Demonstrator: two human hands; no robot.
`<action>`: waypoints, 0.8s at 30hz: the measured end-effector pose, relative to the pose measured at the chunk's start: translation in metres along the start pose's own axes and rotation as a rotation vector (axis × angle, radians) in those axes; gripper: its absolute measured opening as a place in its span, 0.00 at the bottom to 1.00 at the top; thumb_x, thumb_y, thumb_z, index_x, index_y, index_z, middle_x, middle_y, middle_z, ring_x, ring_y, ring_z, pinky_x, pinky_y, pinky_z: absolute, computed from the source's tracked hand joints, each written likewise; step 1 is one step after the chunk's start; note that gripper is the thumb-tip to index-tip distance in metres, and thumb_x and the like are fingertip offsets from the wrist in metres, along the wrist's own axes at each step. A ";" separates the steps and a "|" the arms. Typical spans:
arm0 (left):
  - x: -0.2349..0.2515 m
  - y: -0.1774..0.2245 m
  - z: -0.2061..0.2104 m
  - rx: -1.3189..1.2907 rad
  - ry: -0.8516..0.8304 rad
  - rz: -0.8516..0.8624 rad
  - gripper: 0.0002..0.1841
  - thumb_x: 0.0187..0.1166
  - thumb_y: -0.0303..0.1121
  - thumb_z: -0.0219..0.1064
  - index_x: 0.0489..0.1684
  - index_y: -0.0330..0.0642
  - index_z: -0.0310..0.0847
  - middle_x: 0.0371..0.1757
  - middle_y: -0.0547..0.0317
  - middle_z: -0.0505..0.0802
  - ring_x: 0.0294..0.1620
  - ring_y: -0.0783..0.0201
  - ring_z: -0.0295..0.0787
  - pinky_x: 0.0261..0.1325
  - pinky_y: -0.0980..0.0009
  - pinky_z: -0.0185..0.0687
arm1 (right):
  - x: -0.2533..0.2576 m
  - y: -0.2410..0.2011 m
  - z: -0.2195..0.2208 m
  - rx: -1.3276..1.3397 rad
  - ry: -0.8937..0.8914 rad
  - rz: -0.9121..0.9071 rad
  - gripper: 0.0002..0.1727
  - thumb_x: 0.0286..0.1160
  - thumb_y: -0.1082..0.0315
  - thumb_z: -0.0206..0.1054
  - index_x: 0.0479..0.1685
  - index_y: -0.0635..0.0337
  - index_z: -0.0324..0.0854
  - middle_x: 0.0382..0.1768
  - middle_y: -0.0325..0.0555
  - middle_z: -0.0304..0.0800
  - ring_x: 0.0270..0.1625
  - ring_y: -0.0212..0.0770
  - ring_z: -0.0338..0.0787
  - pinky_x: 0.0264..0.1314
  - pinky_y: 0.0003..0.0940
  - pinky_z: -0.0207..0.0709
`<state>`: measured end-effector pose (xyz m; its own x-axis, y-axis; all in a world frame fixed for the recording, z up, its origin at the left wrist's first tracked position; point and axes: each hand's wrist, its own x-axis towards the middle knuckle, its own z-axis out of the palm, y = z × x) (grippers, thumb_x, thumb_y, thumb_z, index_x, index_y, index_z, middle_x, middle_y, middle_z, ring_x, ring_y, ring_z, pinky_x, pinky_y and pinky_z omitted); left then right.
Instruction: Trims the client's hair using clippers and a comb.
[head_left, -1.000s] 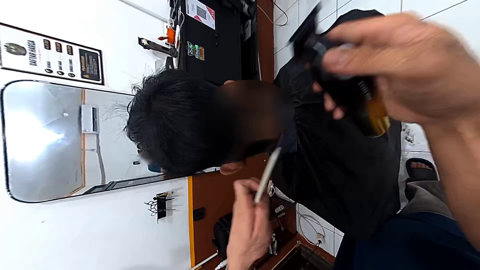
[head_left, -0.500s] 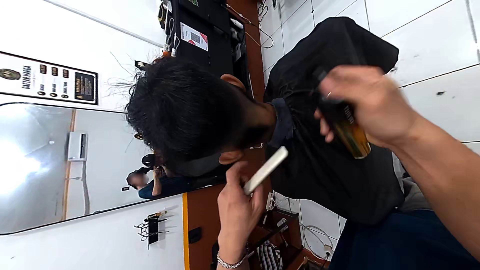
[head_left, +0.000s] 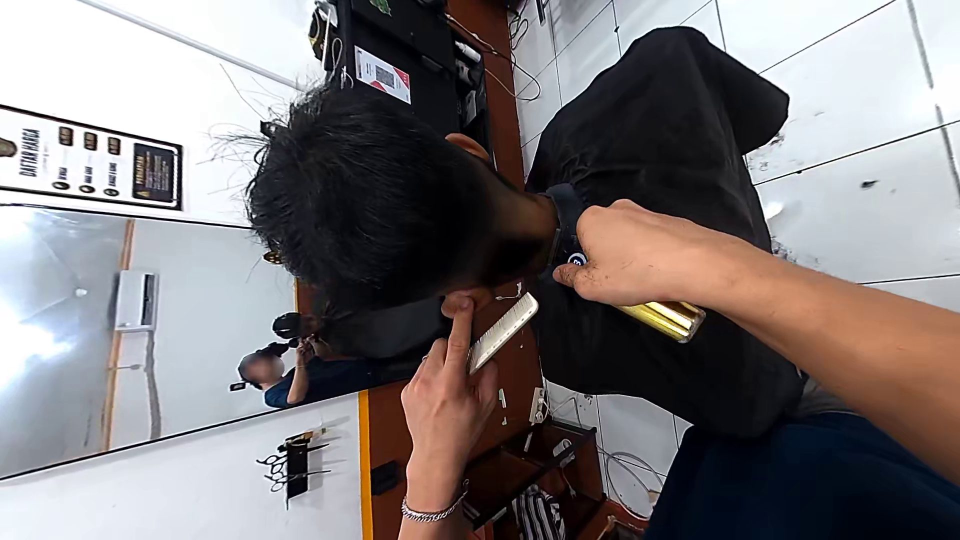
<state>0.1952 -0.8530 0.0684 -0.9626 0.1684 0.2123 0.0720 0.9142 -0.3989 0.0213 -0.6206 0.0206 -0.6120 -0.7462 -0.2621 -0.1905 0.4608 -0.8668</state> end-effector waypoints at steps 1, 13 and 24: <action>-0.001 -0.001 0.000 -0.002 0.000 0.001 0.29 0.73 0.33 0.62 0.78 0.34 0.79 0.30 0.45 0.90 0.24 0.51 0.85 0.23 0.58 0.74 | 0.000 -0.003 0.000 -0.001 0.000 0.003 0.24 0.84 0.49 0.64 0.18 0.50 0.74 0.16 0.39 0.73 0.19 0.38 0.75 0.20 0.39 0.66; -0.008 -0.005 0.010 -0.003 -0.025 0.003 0.30 0.72 0.33 0.63 0.78 0.33 0.79 0.31 0.44 0.90 0.24 0.50 0.86 0.22 0.57 0.75 | 0.009 -0.003 0.009 0.046 0.109 -0.198 0.20 0.85 0.51 0.63 0.24 0.51 0.77 0.17 0.35 0.72 0.20 0.34 0.74 0.22 0.35 0.65; -0.009 -0.003 0.009 0.003 -0.037 -0.010 0.31 0.71 0.33 0.63 0.79 0.34 0.78 0.32 0.45 0.91 0.23 0.50 0.85 0.22 0.57 0.74 | 0.009 -0.008 0.003 0.066 0.092 -0.221 0.22 0.85 0.51 0.64 0.20 0.51 0.77 0.16 0.36 0.71 0.19 0.34 0.72 0.21 0.35 0.62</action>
<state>0.2017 -0.8608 0.0601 -0.9723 0.1456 0.1829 0.0618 0.9147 -0.3995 0.0196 -0.6321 0.0240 -0.6287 -0.7773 -0.0257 -0.2792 0.2564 -0.9254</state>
